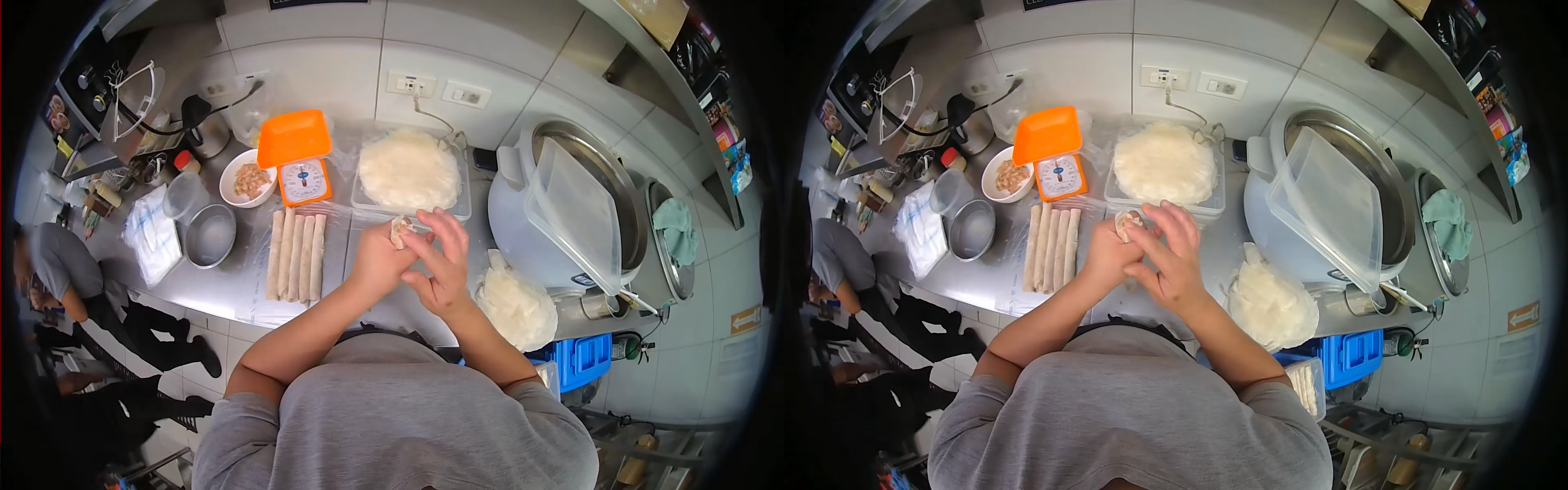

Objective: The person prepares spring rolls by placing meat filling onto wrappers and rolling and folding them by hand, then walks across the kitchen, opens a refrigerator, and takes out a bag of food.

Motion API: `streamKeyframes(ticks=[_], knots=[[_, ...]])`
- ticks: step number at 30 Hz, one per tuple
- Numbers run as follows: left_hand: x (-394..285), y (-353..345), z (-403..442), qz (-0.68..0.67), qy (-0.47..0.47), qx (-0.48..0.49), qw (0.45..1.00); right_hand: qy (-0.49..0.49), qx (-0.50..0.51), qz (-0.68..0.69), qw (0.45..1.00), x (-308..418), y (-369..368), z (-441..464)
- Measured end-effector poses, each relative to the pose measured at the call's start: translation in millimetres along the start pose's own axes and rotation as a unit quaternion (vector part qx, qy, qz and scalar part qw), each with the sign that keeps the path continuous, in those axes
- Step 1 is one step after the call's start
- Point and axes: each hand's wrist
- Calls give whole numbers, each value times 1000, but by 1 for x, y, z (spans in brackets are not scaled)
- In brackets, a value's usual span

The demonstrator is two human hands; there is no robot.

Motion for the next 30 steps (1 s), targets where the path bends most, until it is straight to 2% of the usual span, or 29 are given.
streamKeyframes(ticks=[5, 8, 11, 14, 17, 20, 23, 26, 29, 30], knots=[[2, 3, -12, 31, -2, 0, 1000, 43, 20, -25, 999, 9, 6, 16], [12, 7, -13, 23, -4, 7, 1000, 35, 124, 14, 992, 7, 5, 22], [-10, 15, -12, -97, 44, 75, 991, 12, 114, 149, 982, 1, 11, 24], [-22, 29, -9, -96, 118, 140, 978, -119, 36, 388, 913, 10, 7, 28], [-27, 26, -9, -92, 104, 179, 974, -157, 169, 450, 862, 2, 0, 27], [-27, 27, -8, -112, 124, 212, 963, -90, 168, 422, 886, -7, 1, 29], [-25, 26, -9, -132, 118, 207, 962, 50, 173, 159, 971, 2, 14, 38], [-22, 26, -9, -164, 111, 179, 964, 50, 70, 168, 982, 6, 14, 35], [-31, 28, -6, -153, 81, 157, 972, -76, -29, 316, 945, 9, 5, 16], [-34, 27, -6, -155, 76, 158, 972, -63, -24, 298, 952, 12, 5, 14]])
Point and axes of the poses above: each hand's wrist, its own z-axis towards the middle knuckle, its own y-axis out of the back of the hand, x = y × z, and after that the axes turned 10 degrees about -y, right-handed
